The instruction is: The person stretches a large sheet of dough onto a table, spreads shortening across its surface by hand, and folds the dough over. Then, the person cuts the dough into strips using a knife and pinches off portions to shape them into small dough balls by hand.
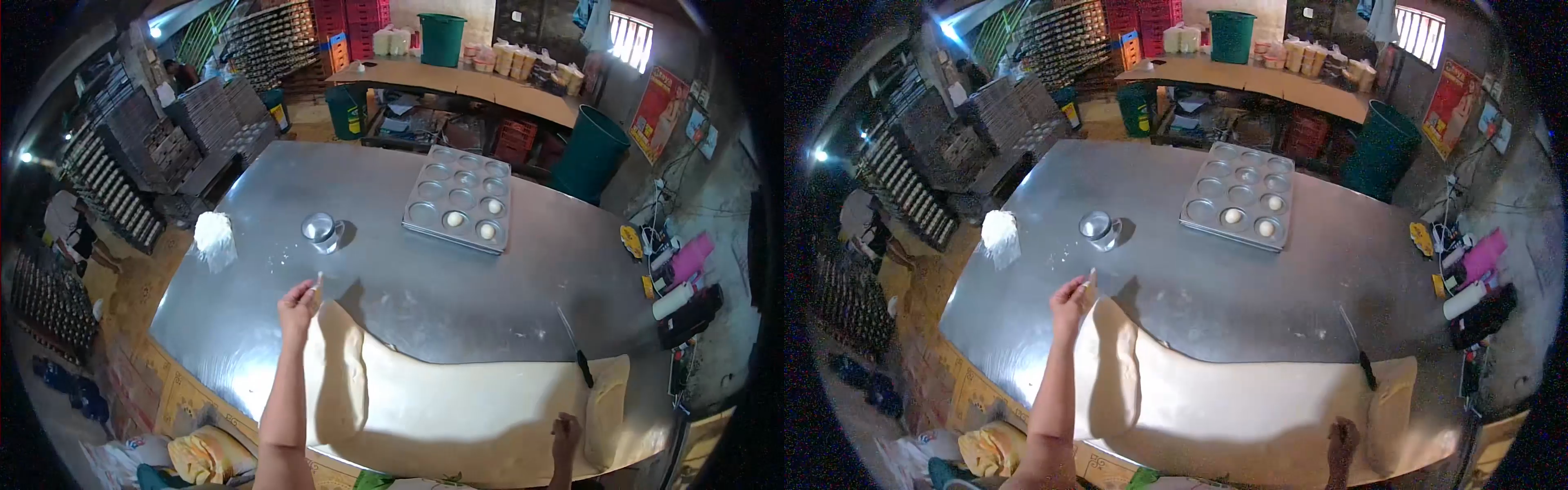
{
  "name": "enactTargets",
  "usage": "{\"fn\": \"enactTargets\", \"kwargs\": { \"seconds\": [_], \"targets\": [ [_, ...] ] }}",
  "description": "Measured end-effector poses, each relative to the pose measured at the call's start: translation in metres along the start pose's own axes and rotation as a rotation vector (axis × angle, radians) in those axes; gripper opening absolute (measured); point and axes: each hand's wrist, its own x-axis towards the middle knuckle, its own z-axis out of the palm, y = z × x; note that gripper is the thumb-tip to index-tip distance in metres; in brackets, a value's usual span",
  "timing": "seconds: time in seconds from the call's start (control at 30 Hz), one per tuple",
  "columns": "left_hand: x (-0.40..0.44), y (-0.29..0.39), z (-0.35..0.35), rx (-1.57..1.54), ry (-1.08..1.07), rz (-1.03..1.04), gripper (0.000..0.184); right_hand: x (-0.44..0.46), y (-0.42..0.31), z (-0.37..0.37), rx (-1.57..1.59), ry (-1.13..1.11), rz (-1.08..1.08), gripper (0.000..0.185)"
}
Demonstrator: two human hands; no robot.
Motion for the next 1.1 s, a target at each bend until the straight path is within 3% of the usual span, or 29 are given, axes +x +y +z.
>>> {"fn": "enactTargets", "kwargs": {
  "seconds": [0.07, 0.23, 0.43, 0.5, 0.6, 0.73, 0.83, 0.97, 1.0, 1.03, 1.1],
  "targets": [
    [0.027, 0.019, -0.014, -0.010, 0.051, -0.013, 0.022, -0.008, -0.019, 0.018, -0.010, -0.051, 0.011, 0.020],
    [0.105, 0.074, -0.013, 0.043, -0.057, 0.084, 0.023, -0.023, -0.051, 0.037, -0.215, -0.074, 0.041, 0.018],
    [0.222, 0.106, 0.083, 0.056, -0.304, 0.208, 0.027, -0.031, -0.032, 0.046, -0.267, -0.022, 0.108, 0.019],
    [0.260, 0.105, 0.117, 0.010, -0.381, 0.163, 0.028, -0.032, -0.021, 0.047, -0.303, -0.016, -0.059, 0.020],
    [0.302, 0.090, 0.155, 0.172, -0.376, 0.153, 0.027, -0.036, -0.013, 0.044, -0.354, -0.003, -0.220, 0.020],
    [0.356, 0.021, 0.171, 0.879, -0.216, 0.395, 0.038, -0.046, -0.011, 0.040, -0.355, 0.047, -0.142, 0.021],
    [0.285, 0.019, 0.172, 0.629, -0.249, 0.365, 0.050, -0.044, -0.013, 0.039, -0.357, 0.072, -0.128, 0.020],
    [0.139, 0.007, 0.141, 0.287, -0.558, 0.260, 0.025, -0.054, -0.030, 0.044, -0.335, 0.118, -0.104, 0.019],
    [0.101, 0.000, 0.126, 0.204, -0.622, 0.135, 0.022, -0.054, -0.027, 0.044, -0.311, 0.095, -0.087, 0.019],
    [0.066, 0.002, 0.110, 0.341, -0.701, 0.137, 0.022, -0.052, -0.018, 0.045, -0.364, 0.090, -0.120, 0.020],
    [0.000, -0.014, 0.084, 0.320, -0.737, 0.007, 0.018, -0.042, -0.015, 0.042, -0.428, 0.092, -0.187, 0.021]
  ]
}}
